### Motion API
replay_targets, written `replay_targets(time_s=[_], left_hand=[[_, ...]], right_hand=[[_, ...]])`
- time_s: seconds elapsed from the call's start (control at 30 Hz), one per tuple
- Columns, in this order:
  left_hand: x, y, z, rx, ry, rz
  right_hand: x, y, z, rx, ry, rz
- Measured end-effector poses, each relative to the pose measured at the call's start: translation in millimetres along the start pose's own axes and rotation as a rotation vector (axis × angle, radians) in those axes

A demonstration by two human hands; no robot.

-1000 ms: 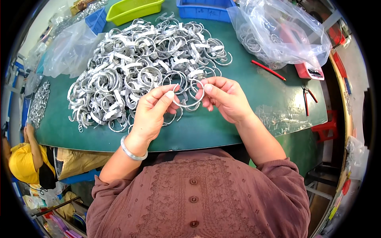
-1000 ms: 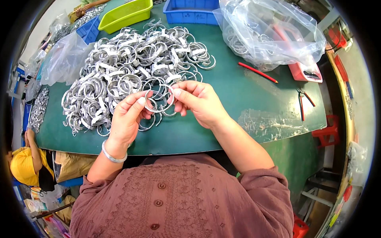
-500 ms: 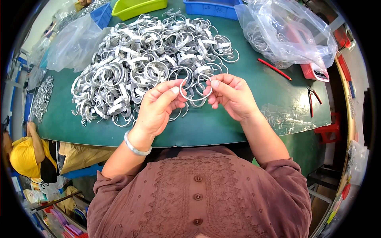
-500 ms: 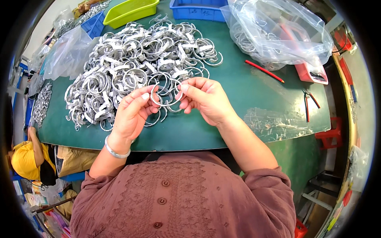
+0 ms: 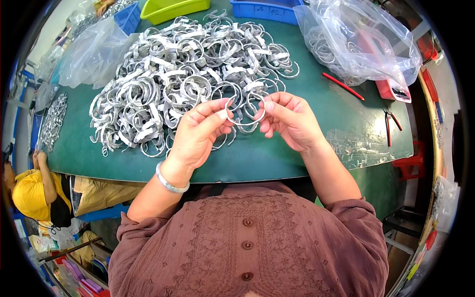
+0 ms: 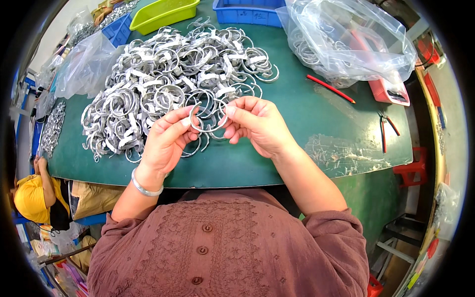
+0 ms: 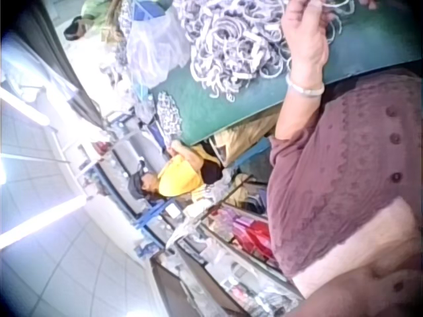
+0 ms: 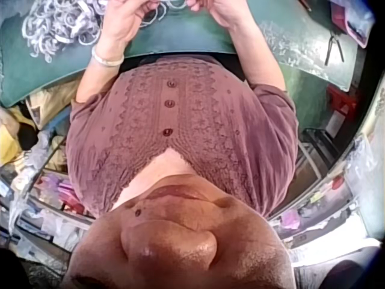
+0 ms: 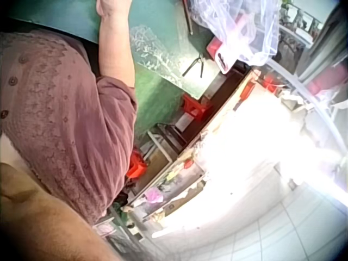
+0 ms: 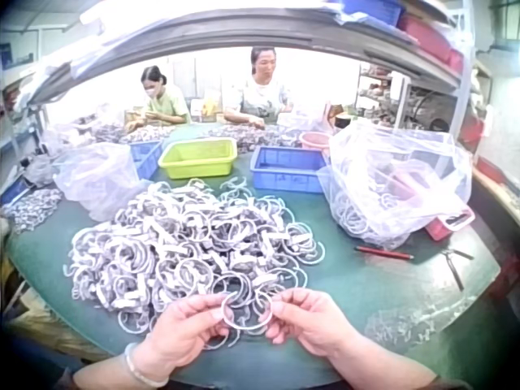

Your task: The person picks up metal brackets from a large pile, joins two pieces together by hand, and places the assembled component into a plastic bag.

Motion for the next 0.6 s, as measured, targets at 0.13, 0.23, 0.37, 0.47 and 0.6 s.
replay_targets(time_s=[0.13,0.23,0.37,0.47,0.6], left_hand=[[-0.1,0.1,-0.9,-0.006,0.004,0.011],[-0.2,0.8,-1.3,-0.01,0.008,0.016],[-0.2,1.0,-1.3,0.01,0.001,0.016],[1.8,0.1,-0.5,0.021,-0.041,0.007],[5.2,0.2,0.1,0.002,-0.152,-0.04]], right_hand=[[-2.7,-2.8,2.9,-0.007,-0.004,0.007],[-4.1,-5.2,4.7,-0.009,0.001,0.016],[-5.1,-7.2,6.5,-0.011,0.043,0.054],[-5.3,-6.3,6.4,-0.027,0.074,0.069],[-4.5,-5.5,5.2,-0.03,0.083,0.082]])
Point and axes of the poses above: each hand's wrist, its own z-axis away from the middle knuckle, its own y-axis out of the back of the hand, x = y × z, the point moved 4 cm from there along -z, towards the middle knuckle, and after that the axes turned 10 degrees about x, right-handed, at the moved point
